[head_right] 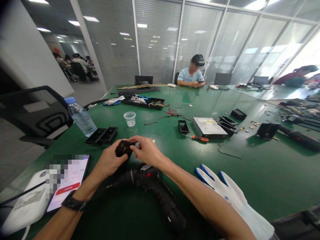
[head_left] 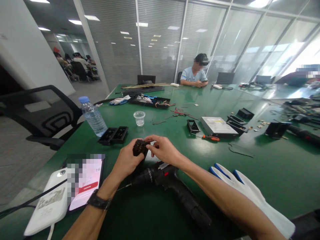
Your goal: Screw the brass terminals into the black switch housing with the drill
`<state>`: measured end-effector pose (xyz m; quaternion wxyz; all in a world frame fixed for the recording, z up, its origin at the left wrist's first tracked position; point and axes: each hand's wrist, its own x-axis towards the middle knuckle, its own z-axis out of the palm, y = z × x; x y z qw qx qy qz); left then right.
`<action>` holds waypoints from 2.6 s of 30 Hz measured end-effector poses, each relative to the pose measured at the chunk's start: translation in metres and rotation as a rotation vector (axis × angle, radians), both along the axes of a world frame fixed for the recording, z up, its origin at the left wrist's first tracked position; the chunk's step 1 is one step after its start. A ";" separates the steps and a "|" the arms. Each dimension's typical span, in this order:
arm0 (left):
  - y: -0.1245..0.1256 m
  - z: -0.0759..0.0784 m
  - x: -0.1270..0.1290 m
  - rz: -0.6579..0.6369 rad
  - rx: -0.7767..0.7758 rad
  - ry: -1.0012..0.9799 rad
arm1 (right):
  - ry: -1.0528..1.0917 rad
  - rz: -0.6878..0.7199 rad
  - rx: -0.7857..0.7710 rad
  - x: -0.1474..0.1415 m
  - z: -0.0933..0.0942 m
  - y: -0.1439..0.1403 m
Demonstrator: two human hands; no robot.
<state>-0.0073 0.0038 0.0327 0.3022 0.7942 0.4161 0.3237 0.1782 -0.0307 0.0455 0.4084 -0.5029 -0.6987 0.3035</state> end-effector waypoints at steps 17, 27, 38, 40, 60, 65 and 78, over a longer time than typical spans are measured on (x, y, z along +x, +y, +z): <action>-0.003 0.001 0.001 -0.016 -0.003 0.003 | -0.061 0.021 -0.121 0.006 -0.002 0.001; -0.004 0.002 0.000 -0.009 0.000 0.030 | -0.006 0.061 -0.186 0.006 -0.001 0.001; -0.003 0.002 0.002 -0.027 0.002 -0.015 | 0.063 0.073 -0.155 0.006 0.001 0.000; -0.003 0.002 0.003 -0.033 0.005 -0.023 | 0.099 0.067 -0.181 0.006 -0.003 0.001; -0.007 0.004 0.006 0.347 0.215 -0.344 | 0.753 -0.146 -0.303 0.019 -0.021 0.029; 0.000 -0.006 0.013 0.228 -0.138 -0.628 | 0.819 -0.084 -0.341 0.004 -0.013 0.017; 0.005 0.002 0.006 0.150 -0.324 -0.882 | 0.752 0.065 -0.420 -0.004 0.006 -0.002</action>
